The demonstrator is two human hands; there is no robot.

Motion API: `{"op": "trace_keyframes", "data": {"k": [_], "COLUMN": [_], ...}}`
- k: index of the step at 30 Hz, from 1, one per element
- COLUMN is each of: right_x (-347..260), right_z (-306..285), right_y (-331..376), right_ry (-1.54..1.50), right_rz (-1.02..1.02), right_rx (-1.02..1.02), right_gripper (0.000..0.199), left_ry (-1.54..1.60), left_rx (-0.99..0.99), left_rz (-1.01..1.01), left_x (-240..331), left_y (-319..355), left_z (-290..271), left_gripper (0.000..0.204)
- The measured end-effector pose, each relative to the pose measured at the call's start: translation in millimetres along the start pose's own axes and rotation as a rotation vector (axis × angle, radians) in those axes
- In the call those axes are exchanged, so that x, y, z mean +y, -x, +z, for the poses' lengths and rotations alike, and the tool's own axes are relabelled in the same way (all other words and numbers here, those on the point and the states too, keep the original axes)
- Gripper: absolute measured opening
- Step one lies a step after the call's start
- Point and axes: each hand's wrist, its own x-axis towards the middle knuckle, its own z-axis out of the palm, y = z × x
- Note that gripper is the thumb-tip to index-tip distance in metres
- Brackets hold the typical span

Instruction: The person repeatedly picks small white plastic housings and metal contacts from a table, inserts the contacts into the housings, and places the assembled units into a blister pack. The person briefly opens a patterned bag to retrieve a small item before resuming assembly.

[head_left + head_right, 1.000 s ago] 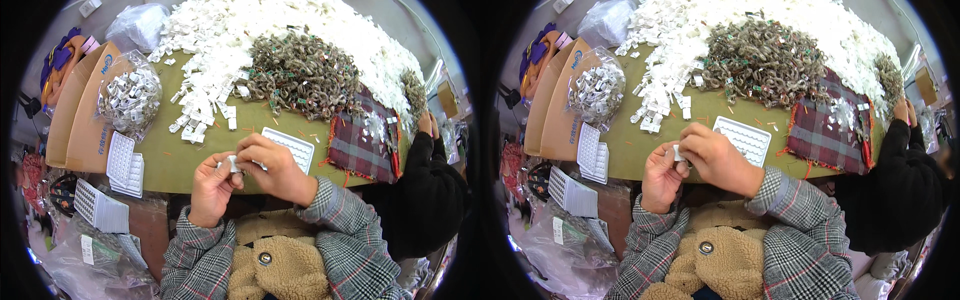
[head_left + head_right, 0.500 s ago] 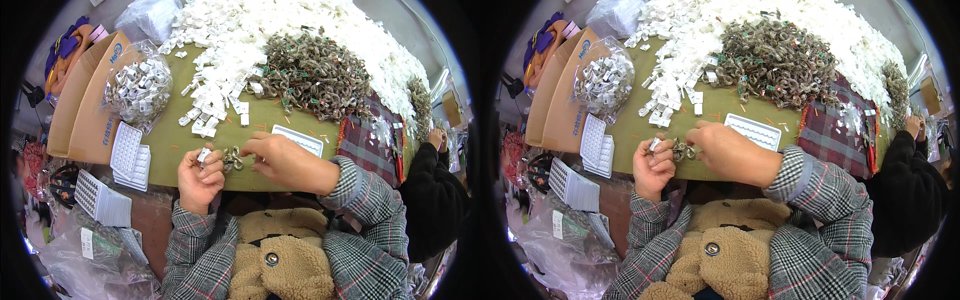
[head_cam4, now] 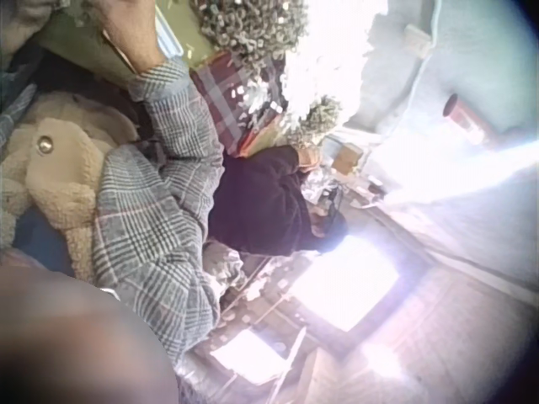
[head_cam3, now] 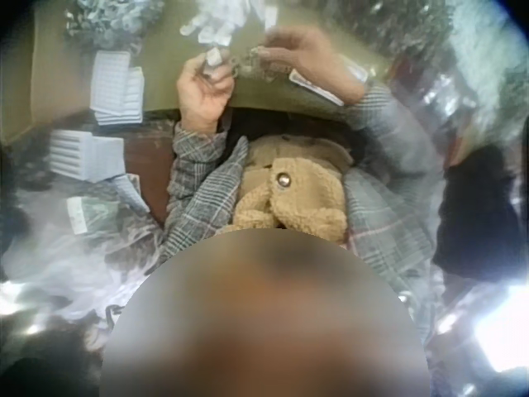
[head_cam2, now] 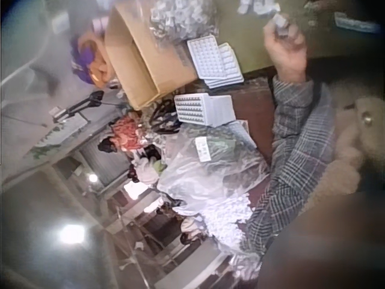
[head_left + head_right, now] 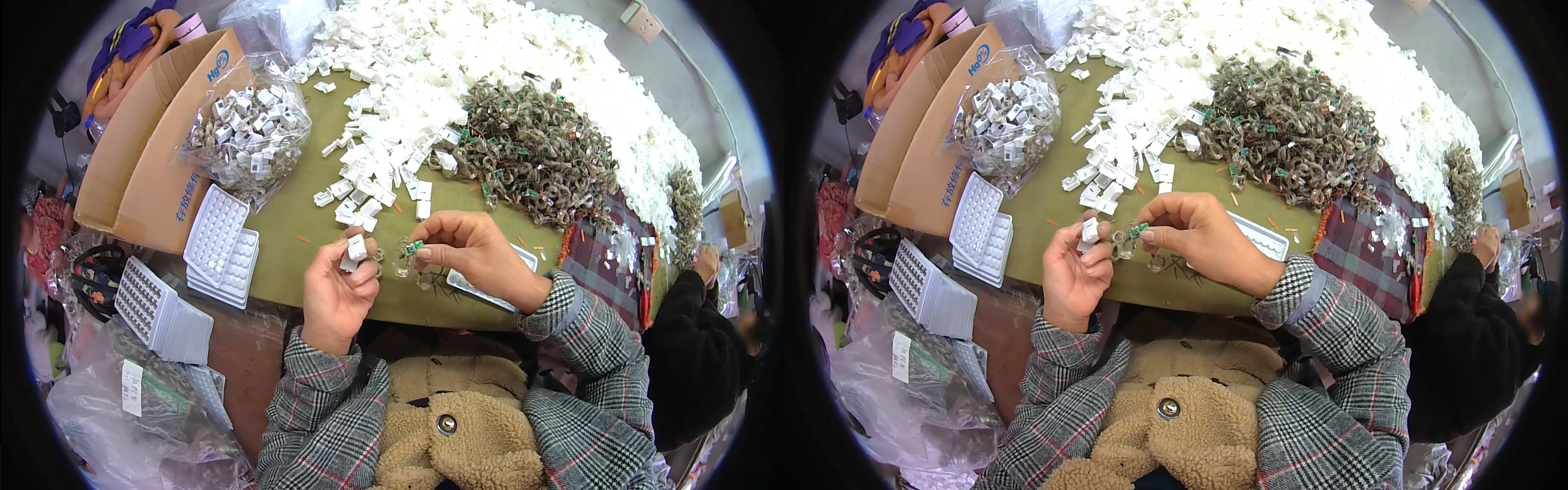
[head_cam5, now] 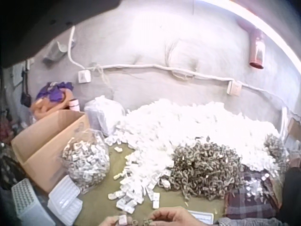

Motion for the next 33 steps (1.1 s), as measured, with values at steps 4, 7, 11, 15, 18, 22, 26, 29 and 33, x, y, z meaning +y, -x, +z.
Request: {"op": "trace_keyframes", "data": {"k": [4,7,11,15,18,22,26,29,33], "right_x": [-0.1,1.3,2.7,4.7,6.7,8.6,5.4,-2.6,-11.4], "right_z": [-4.4,-2.9,-1.2,-2.3,-4.9,-8.4,-4.9,1.7,7.8], "right_y": [-2.5,-3.6,-3.4,-2.6,-1.8,-1.4,3.1,17.4,40.7], "right_ry": [-0.298,-0.451,-0.476,-0.622,-0.747,-0.752,-0.560,-0.250,-0.061], "right_rz": [0.112,0.177,0.217,0.238,0.205,0.179,0.184,0.152,0.119], "right_rx": [-0.039,-0.041,0.009,-0.027,-0.062,-0.081,-0.045,-0.047,-0.060], "right_gripper": [0.016,0.016,0.017,0.014,0.014,0.015,0.016,0.015,0.017], "left_ry": [-0.347,-0.476,-0.589,-0.562,-0.521,-0.525,-0.527,-0.677,-0.864], "left_rx": [-0.004,-0.040,-0.038,-0.087,-0.100,-0.088,-0.095,-0.028,-0.016], "left_rz": [0.103,0.148,0.279,0.246,0.167,0.124,0.125,0.131,0.128], "left_x": [-14.8,-23.6,-27.6,-26.2,-22.1,-21.3,-25.3,-29.4,-34.8], "left_y": [3.6,4.3,2.5,1.1,1.1,0.8,2.4,9.4,16.2], "left_z": [13.6,22.0,26.7,26.5,26.1,25.9,26.4,28.3,31.9], "left_gripper": [0.030,0.035,0.027,0.017,0.015,0.014,0.012,0.012,0.012]}}
